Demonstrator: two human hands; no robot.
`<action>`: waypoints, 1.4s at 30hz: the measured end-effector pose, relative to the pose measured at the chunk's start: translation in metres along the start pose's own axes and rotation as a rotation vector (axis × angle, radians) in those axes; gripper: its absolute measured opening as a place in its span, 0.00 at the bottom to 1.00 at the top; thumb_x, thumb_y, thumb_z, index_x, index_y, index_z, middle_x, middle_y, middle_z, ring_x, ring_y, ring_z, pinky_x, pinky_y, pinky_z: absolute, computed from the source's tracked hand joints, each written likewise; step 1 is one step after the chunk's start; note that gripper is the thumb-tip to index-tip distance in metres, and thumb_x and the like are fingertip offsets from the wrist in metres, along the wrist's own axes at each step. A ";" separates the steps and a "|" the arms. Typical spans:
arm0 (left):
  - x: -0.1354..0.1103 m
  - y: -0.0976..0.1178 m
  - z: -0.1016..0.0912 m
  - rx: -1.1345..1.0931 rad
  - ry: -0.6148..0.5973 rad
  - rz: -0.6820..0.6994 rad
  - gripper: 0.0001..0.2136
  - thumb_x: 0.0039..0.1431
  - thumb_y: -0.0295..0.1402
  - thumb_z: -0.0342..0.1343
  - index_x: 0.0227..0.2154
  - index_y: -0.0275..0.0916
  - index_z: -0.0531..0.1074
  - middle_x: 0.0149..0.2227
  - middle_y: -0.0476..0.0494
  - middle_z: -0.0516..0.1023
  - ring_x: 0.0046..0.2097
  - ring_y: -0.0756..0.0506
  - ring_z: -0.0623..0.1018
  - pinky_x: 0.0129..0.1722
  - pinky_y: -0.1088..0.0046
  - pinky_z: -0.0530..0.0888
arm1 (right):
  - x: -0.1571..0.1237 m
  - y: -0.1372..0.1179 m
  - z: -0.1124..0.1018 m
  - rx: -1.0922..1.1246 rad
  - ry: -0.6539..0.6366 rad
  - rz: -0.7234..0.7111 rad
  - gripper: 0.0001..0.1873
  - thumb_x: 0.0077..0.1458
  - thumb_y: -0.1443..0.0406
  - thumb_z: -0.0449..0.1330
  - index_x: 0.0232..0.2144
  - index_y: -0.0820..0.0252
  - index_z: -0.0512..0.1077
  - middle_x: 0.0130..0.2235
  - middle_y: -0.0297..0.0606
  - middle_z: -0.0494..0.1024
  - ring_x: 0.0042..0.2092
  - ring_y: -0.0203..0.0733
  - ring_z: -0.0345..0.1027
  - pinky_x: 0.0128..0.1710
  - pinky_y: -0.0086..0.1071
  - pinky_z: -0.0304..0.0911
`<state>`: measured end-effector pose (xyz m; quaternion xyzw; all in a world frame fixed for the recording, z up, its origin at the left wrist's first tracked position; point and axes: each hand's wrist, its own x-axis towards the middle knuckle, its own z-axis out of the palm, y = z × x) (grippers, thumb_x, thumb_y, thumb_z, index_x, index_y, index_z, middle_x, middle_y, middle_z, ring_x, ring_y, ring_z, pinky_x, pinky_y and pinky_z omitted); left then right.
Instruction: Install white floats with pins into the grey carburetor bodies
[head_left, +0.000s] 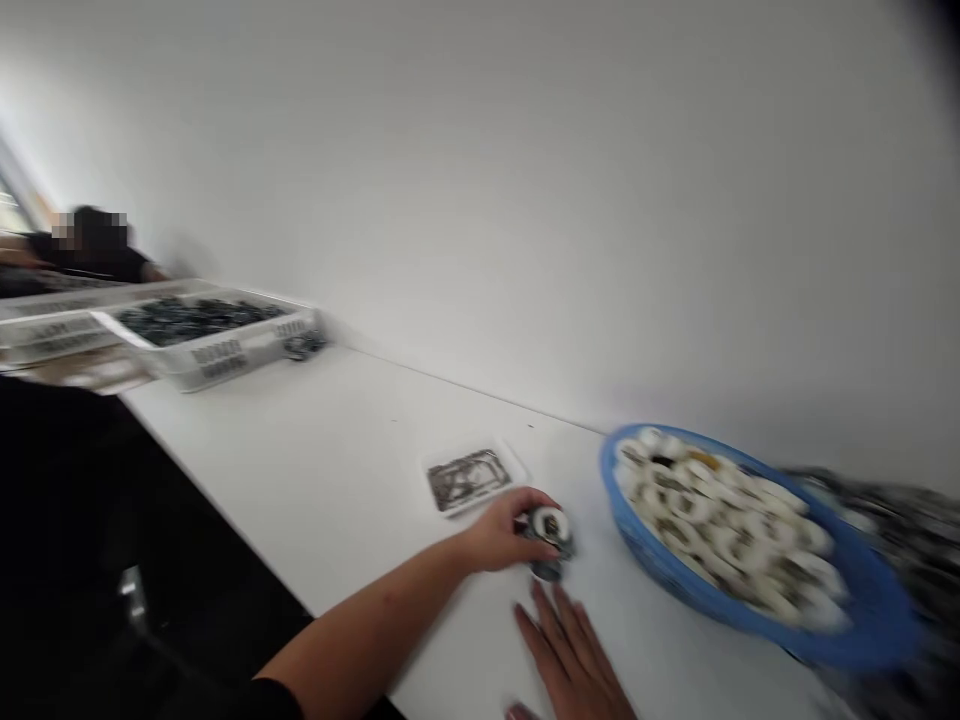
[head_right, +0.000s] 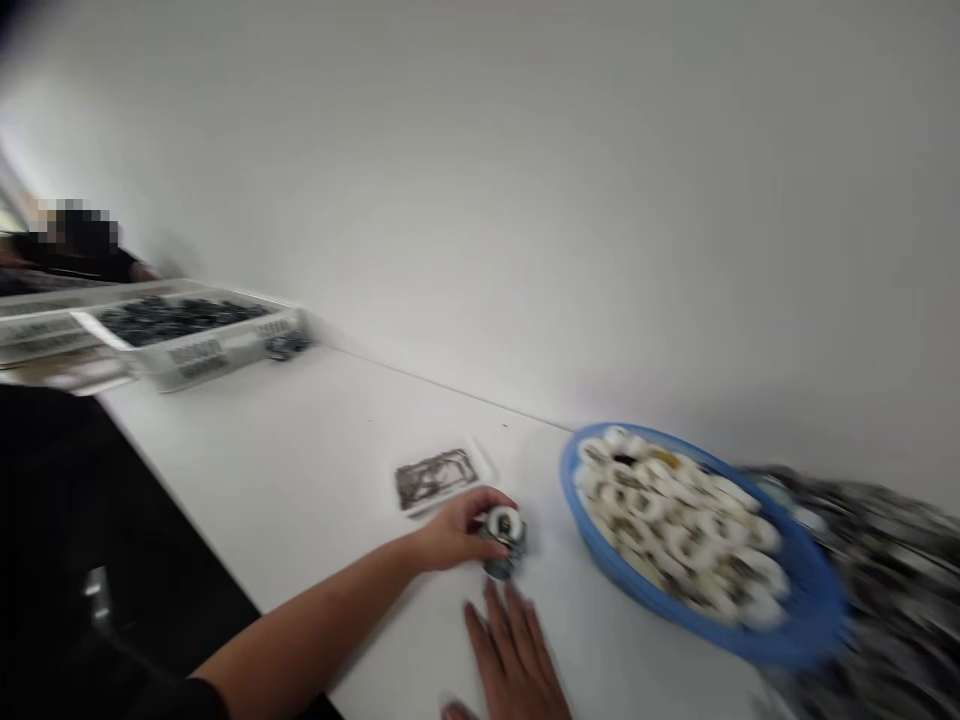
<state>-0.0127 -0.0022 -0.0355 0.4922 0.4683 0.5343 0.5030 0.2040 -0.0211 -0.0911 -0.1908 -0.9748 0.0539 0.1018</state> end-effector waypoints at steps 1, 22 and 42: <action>-0.002 0.001 0.001 -0.007 -0.011 0.010 0.32 0.38 0.40 0.76 0.47 0.38 0.72 0.43 0.42 0.76 0.44 0.44 0.77 0.47 0.64 0.75 | -0.001 -0.005 -0.014 0.068 -0.078 0.031 0.38 0.64 0.44 0.52 0.69 0.52 0.55 0.70 0.40 0.49 0.69 0.63 0.48 0.65 0.59 0.57; -0.009 0.015 0.003 0.184 0.168 -0.065 0.28 0.47 0.43 0.70 0.52 0.43 0.73 0.46 0.43 0.78 0.46 0.40 0.78 0.54 0.53 0.73 | 0.019 -0.031 -0.052 0.277 -0.081 0.249 0.37 0.69 0.48 0.46 0.70 0.65 0.49 0.72 0.39 0.47 0.73 0.50 0.33 0.72 0.52 0.28; -0.010 0.013 -0.002 0.276 0.086 -0.047 0.30 0.50 0.46 0.68 0.56 0.47 0.72 0.44 0.45 0.77 0.38 0.46 0.75 0.40 0.67 0.74 | 0.057 -0.037 -0.038 0.173 -0.040 0.133 0.38 0.69 0.48 0.45 0.67 0.72 0.56 0.68 0.51 0.57 0.71 0.55 0.42 0.71 0.48 0.39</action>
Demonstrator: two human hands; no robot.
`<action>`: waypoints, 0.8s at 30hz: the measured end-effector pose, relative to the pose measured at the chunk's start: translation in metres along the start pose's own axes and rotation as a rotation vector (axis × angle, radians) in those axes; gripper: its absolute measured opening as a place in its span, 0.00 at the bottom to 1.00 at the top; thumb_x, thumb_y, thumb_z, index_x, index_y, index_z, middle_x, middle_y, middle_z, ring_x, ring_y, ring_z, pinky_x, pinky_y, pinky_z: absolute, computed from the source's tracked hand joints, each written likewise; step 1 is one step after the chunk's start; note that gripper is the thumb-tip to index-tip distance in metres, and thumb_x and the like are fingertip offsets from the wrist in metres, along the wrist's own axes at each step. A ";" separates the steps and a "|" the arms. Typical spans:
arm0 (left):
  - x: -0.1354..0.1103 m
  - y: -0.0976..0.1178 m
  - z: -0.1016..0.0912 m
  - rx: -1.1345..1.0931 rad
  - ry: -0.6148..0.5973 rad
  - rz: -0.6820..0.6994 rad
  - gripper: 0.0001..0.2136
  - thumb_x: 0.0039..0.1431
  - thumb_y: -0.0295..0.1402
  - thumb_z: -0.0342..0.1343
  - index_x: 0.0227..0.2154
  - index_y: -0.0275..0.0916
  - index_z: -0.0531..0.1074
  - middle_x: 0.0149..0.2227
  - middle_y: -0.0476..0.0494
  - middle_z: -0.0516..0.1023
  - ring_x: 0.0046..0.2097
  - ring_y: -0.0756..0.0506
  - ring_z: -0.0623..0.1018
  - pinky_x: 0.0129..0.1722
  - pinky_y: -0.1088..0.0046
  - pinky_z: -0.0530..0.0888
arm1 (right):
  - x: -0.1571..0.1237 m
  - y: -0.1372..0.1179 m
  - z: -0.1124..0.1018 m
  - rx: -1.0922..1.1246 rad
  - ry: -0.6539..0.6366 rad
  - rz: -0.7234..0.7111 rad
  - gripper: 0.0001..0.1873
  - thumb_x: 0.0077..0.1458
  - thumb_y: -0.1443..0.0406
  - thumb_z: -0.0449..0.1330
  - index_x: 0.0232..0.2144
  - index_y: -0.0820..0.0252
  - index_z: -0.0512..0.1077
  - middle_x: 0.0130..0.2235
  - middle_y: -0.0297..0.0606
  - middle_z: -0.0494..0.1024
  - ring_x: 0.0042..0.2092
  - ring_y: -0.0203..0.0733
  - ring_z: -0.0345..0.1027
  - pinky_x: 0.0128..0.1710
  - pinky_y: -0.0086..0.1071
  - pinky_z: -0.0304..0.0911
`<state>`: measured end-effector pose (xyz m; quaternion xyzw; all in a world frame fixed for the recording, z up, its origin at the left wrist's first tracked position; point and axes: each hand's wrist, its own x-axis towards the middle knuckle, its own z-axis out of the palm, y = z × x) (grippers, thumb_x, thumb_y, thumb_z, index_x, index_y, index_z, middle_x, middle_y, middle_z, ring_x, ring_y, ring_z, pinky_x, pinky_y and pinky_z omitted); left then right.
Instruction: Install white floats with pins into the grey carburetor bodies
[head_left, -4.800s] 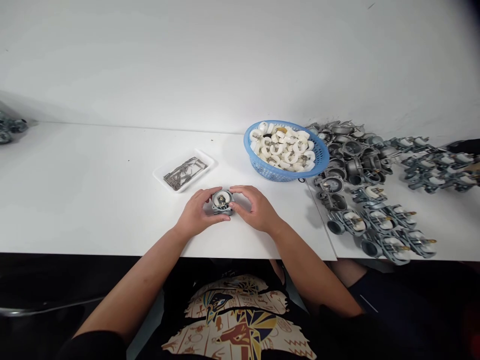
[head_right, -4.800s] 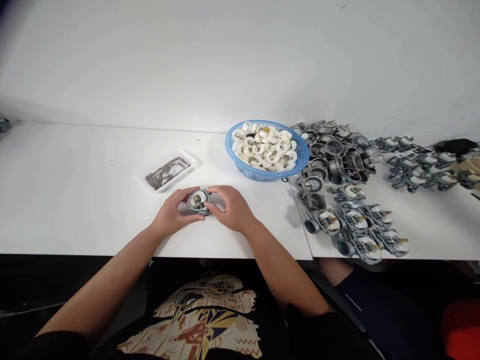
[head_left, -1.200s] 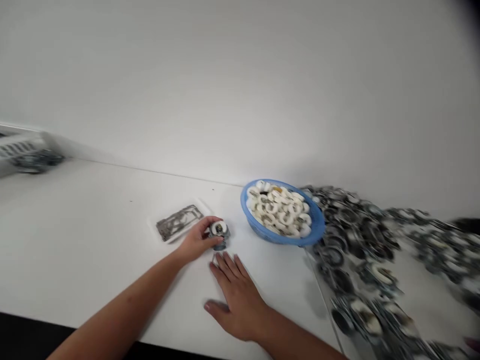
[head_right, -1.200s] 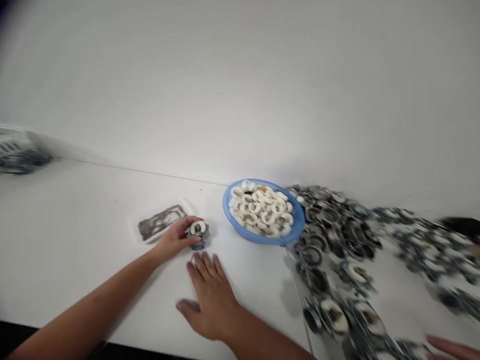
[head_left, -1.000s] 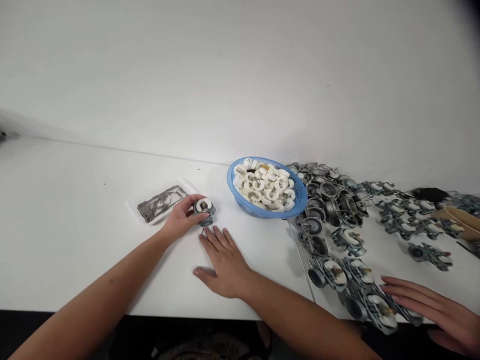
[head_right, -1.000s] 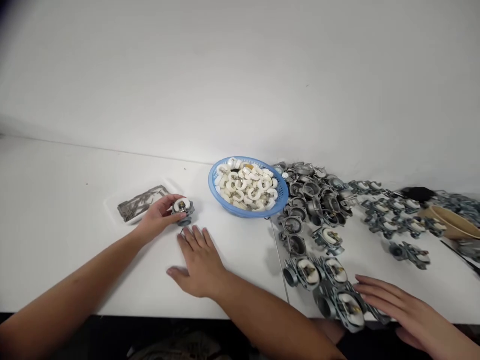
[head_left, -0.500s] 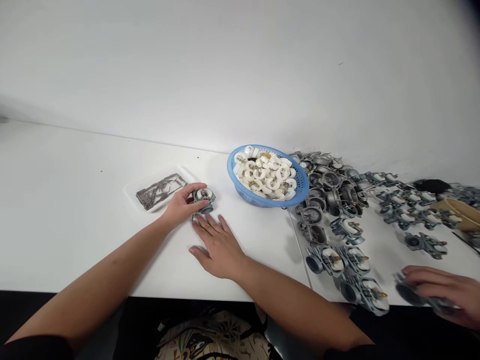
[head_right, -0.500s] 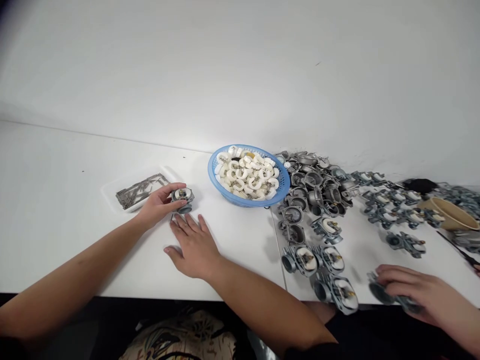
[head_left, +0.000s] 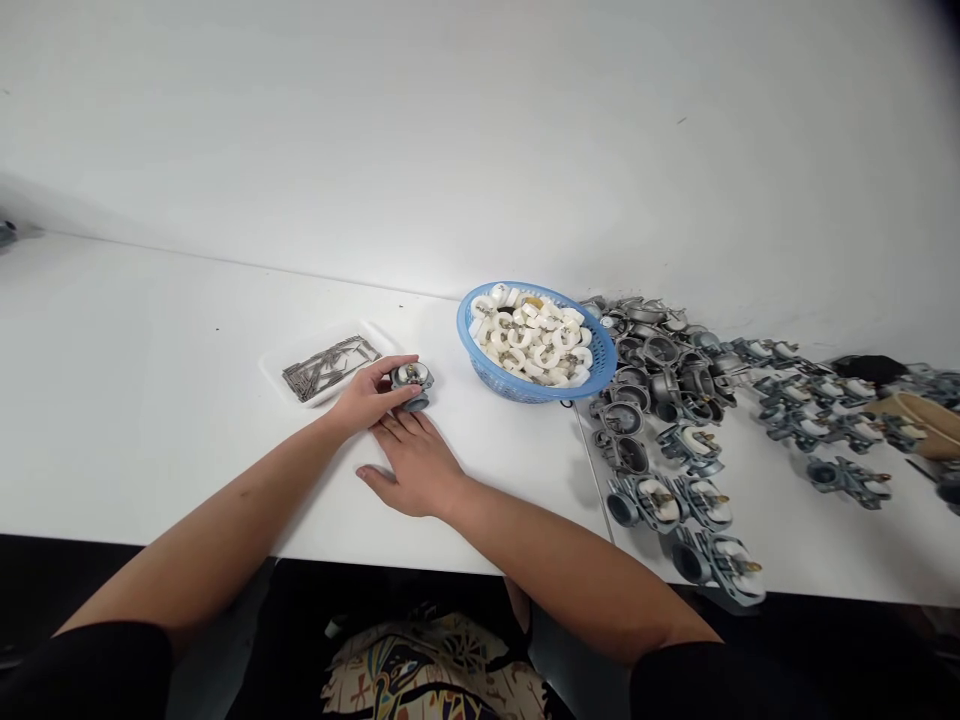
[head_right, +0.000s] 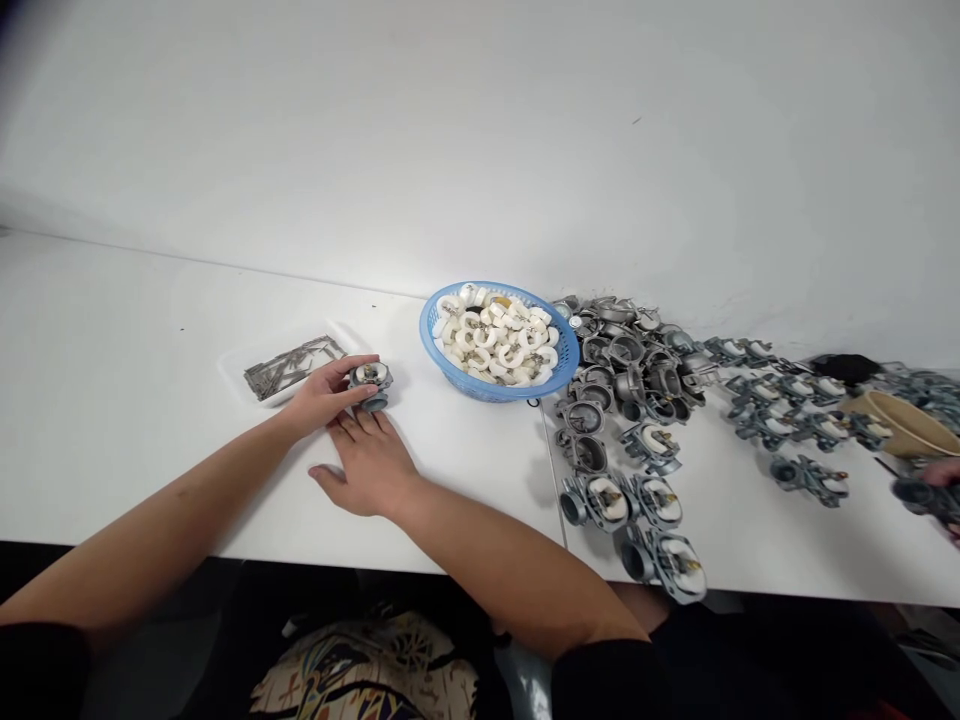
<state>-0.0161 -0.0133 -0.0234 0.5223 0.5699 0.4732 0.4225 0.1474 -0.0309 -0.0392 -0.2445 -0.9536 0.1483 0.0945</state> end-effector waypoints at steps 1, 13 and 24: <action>0.000 0.000 0.000 0.002 0.000 -0.002 0.30 0.49 0.46 0.68 0.56 0.47 0.72 0.45 0.45 0.77 0.38 0.46 0.75 0.41 0.67 0.75 | 0.002 0.000 0.001 -0.003 0.006 -0.001 0.38 0.69 0.48 0.45 0.67 0.72 0.57 0.68 0.51 0.58 0.70 0.55 0.43 0.70 0.48 0.40; 0.006 -0.006 -0.005 -0.157 -0.087 -0.045 0.29 0.48 0.42 0.70 0.54 0.44 0.71 0.43 0.45 0.77 0.42 0.45 0.76 0.48 0.59 0.75 | 0.010 0.006 0.014 0.246 0.169 -0.084 0.11 0.65 0.67 0.56 0.43 0.58 0.79 0.48 0.29 0.81 0.57 0.40 0.67 0.59 0.34 0.56; 0.004 -0.002 -0.011 -0.138 -0.059 -0.073 0.29 0.48 0.44 0.70 0.52 0.43 0.72 0.39 0.44 0.77 0.37 0.45 0.77 0.37 0.67 0.77 | 0.035 0.001 0.013 0.446 0.220 0.086 0.07 0.61 0.70 0.59 0.40 0.58 0.76 0.43 0.32 0.81 0.44 0.38 0.74 0.48 0.28 0.65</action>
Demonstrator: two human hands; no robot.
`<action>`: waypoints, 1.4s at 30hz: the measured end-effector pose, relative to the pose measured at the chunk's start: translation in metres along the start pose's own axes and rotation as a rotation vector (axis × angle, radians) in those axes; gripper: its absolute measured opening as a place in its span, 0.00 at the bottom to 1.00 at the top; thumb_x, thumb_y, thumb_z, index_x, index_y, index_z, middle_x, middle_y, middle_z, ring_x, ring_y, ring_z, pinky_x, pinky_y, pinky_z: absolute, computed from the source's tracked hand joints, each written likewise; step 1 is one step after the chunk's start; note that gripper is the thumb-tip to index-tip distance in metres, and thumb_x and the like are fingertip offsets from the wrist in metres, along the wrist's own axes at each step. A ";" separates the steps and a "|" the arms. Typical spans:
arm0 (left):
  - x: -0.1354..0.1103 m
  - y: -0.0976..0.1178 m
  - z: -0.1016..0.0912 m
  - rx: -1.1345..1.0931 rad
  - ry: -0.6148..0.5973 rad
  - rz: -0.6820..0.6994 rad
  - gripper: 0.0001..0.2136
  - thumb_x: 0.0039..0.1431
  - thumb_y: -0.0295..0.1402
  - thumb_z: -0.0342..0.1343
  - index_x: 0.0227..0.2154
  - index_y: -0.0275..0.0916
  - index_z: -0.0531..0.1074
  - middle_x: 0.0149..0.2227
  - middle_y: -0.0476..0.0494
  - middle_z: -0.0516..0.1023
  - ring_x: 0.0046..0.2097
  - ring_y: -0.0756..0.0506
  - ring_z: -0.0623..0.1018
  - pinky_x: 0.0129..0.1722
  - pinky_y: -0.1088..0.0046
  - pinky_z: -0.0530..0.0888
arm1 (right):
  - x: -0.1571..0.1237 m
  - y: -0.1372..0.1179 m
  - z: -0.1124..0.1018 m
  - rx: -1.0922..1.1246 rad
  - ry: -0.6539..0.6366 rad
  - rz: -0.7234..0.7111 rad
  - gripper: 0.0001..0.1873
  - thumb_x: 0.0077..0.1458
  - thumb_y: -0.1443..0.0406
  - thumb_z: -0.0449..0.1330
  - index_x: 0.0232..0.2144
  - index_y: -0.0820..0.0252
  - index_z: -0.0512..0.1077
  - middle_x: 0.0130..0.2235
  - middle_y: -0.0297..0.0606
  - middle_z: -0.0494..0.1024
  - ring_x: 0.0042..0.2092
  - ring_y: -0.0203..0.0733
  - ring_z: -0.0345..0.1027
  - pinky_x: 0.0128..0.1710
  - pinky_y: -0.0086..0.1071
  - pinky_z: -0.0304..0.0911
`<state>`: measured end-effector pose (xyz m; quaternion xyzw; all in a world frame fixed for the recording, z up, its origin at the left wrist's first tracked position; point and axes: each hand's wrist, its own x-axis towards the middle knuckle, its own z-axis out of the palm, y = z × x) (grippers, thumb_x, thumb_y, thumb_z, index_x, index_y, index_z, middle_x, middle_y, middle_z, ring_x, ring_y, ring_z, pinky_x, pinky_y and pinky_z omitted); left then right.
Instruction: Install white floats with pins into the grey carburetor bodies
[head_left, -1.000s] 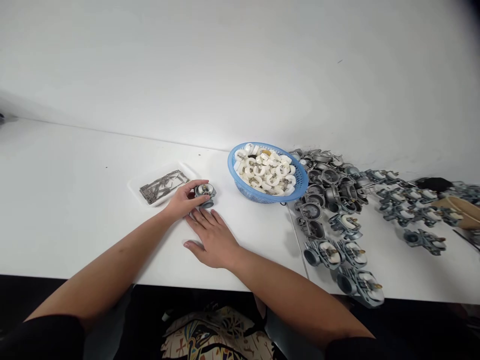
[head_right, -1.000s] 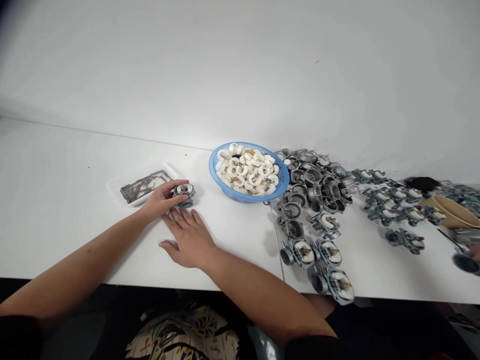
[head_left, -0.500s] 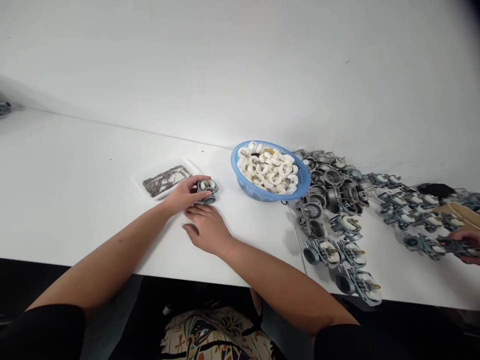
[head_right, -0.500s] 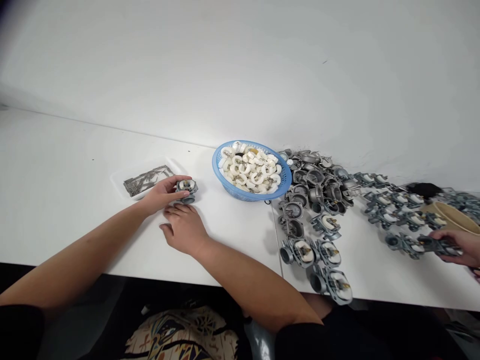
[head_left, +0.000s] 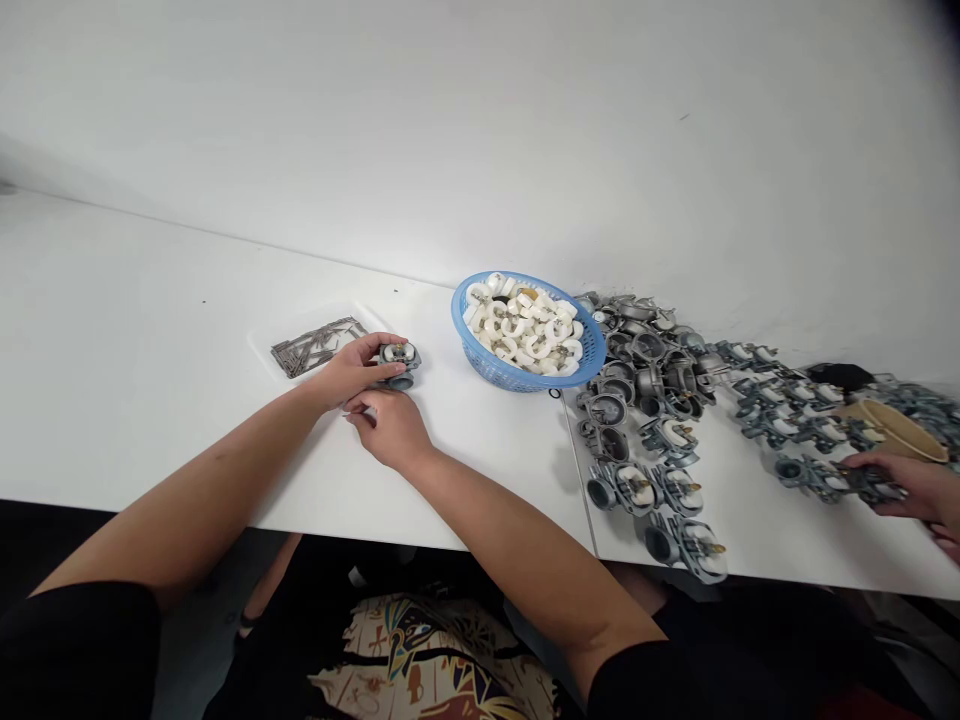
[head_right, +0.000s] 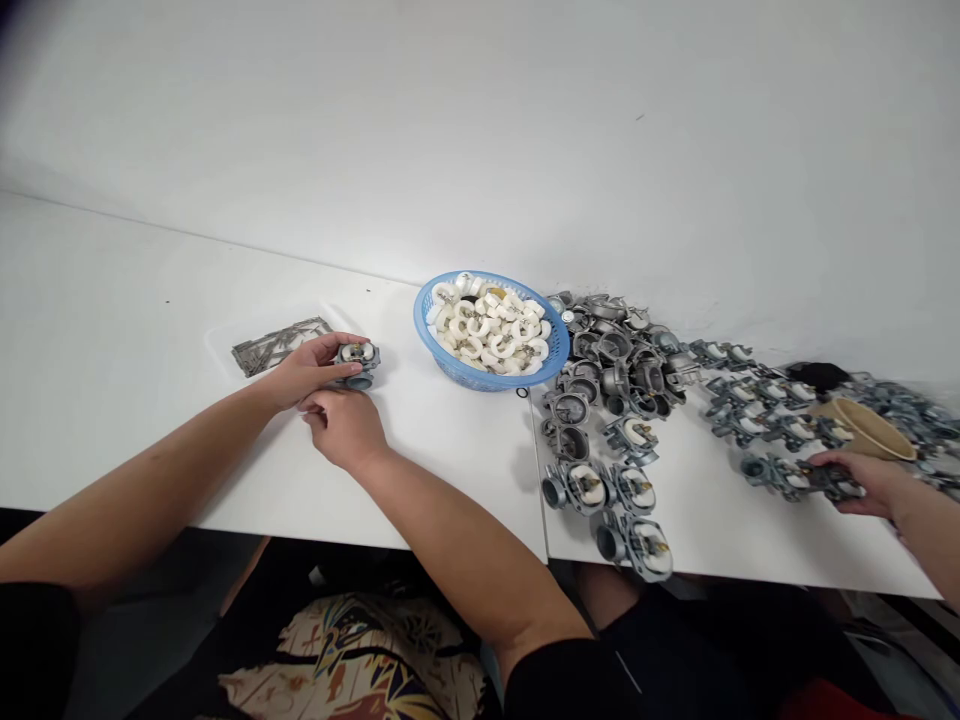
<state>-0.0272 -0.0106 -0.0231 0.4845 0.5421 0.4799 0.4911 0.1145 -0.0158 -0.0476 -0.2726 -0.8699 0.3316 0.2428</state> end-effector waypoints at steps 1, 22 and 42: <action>0.000 0.000 0.000 0.009 0.004 -0.003 0.29 0.47 0.44 0.71 0.52 0.44 0.72 0.38 0.44 0.77 0.35 0.46 0.77 0.34 0.67 0.77 | -0.001 0.000 0.000 -0.008 0.016 0.019 0.06 0.60 0.68 0.61 0.40 0.59 0.76 0.43 0.33 0.81 0.44 0.38 0.74 0.47 0.28 0.65; 0.000 -0.001 0.001 0.084 0.015 0.058 0.29 0.49 0.44 0.69 0.54 0.45 0.71 0.45 0.43 0.77 0.40 0.44 0.76 0.41 0.65 0.75 | 0.004 -0.006 -0.011 -0.219 -0.130 0.245 0.12 0.61 0.53 0.61 0.40 0.50 0.79 0.35 0.30 0.81 0.39 0.42 0.75 0.37 0.33 0.63; 0.002 -0.004 0.004 -0.109 -0.053 0.025 0.29 0.48 0.42 0.71 0.53 0.43 0.70 0.41 0.45 0.76 0.39 0.46 0.76 0.41 0.66 0.74 | -0.017 -0.033 -0.056 -0.291 -0.186 0.050 0.34 0.71 0.61 0.26 0.49 0.65 0.70 0.49 0.37 0.75 0.53 0.46 0.69 0.47 0.43 0.64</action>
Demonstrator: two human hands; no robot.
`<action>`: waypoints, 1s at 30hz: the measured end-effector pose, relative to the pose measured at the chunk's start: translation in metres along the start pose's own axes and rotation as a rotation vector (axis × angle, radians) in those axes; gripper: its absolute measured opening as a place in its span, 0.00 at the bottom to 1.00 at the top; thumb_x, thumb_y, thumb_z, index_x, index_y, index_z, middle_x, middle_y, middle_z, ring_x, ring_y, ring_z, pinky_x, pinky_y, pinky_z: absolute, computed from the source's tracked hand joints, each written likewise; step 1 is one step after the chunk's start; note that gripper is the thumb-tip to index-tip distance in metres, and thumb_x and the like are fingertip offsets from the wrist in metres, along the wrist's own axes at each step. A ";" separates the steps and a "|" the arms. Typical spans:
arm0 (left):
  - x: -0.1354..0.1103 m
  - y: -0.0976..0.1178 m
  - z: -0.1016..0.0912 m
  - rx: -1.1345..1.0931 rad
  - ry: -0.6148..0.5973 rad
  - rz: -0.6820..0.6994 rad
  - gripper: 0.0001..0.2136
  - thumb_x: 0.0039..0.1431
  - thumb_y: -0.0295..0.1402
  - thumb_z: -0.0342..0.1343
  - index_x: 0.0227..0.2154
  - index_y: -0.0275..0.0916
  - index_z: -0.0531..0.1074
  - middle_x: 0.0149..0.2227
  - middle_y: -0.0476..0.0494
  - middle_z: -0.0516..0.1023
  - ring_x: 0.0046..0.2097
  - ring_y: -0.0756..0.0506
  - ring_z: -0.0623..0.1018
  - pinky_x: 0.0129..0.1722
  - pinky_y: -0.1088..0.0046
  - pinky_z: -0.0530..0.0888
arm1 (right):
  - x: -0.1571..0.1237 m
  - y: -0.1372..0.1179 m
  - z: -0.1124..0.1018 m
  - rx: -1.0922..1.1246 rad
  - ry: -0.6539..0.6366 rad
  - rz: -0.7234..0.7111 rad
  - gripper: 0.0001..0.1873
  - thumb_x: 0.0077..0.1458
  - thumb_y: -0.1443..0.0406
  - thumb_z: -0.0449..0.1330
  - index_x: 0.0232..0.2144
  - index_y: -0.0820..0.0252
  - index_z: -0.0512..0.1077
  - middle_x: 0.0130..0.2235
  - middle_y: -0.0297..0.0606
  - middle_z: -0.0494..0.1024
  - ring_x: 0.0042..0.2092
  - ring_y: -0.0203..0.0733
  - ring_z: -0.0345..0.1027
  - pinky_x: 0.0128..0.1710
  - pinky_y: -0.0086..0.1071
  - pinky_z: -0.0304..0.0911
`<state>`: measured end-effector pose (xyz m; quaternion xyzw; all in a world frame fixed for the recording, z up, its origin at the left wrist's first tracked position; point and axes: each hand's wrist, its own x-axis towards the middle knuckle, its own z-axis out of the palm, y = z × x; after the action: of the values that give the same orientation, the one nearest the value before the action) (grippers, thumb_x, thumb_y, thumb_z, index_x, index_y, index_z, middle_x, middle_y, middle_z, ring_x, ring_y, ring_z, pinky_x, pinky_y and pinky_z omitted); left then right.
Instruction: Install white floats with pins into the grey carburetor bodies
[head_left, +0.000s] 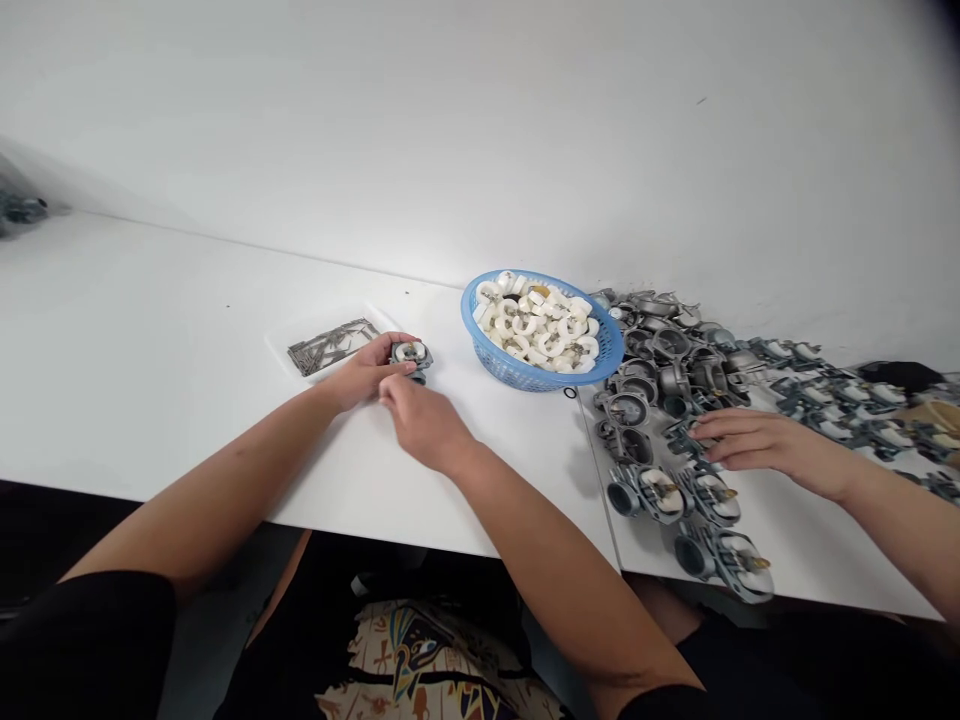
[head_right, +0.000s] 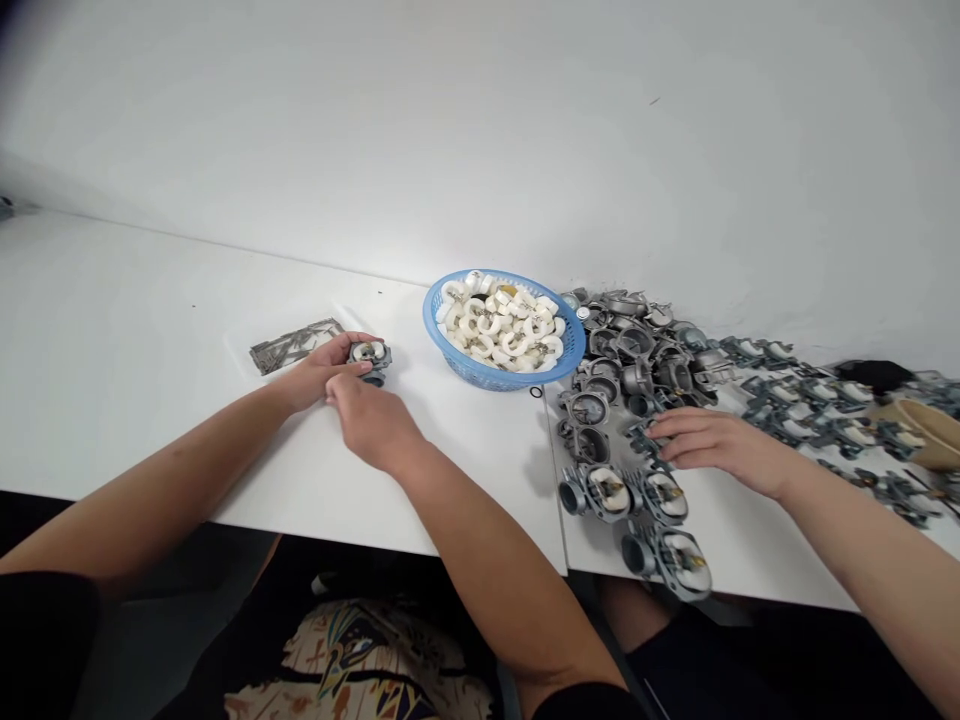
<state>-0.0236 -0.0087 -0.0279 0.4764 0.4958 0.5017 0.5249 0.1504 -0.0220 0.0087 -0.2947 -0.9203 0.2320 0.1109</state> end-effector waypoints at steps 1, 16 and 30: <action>0.000 0.000 0.000 0.012 0.000 0.009 0.30 0.48 0.42 0.71 0.53 0.43 0.69 0.41 0.45 0.76 0.39 0.46 0.75 0.40 0.67 0.73 | -0.014 0.012 -0.021 0.016 0.026 0.008 0.39 0.69 0.60 0.22 0.50 0.63 0.71 0.49 0.36 0.75 0.54 0.47 0.69 0.45 0.41 0.65; 0.002 0.002 -0.001 0.020 -0.049 0.045 0.25 0.50 0.36 0.69 0.51 0.45 0.70 0.46 0.46 0.73 0.45 0.46 0.73 0.44 0.68 0.72 | -0.044 0.079 -0.075 0.225 0.405 -0.080 0.28 0.70 0.50 0.44 0.41 0.61 0.78 0.36 0.34 0.80 0.40 0.41 0.75 0.34 0.31 0.70; 0.003 -0.001 -0.003 0.003 -0.075 0.030 0.26 0.48 0.37 0.71 0.51 0.43 0.72 0.41 0.45 0.76 0.43 0.45 0.75 0.44 0.63 0.72 | 0.016 0.080 -0.001 0.334 0.586 -0.049 0.08 0.59 0.67 0.63 0.39 0.51 0.81 0.40 0.27 0.83 0.41 0.39 0.78 0.39 0.30 0.72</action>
<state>-0.0271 -0.0055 -0.0288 0.5032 0.4693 0.4904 0.5348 0.1774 0.0453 -0.0292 -0.3044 -0.8054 0.2822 0.4231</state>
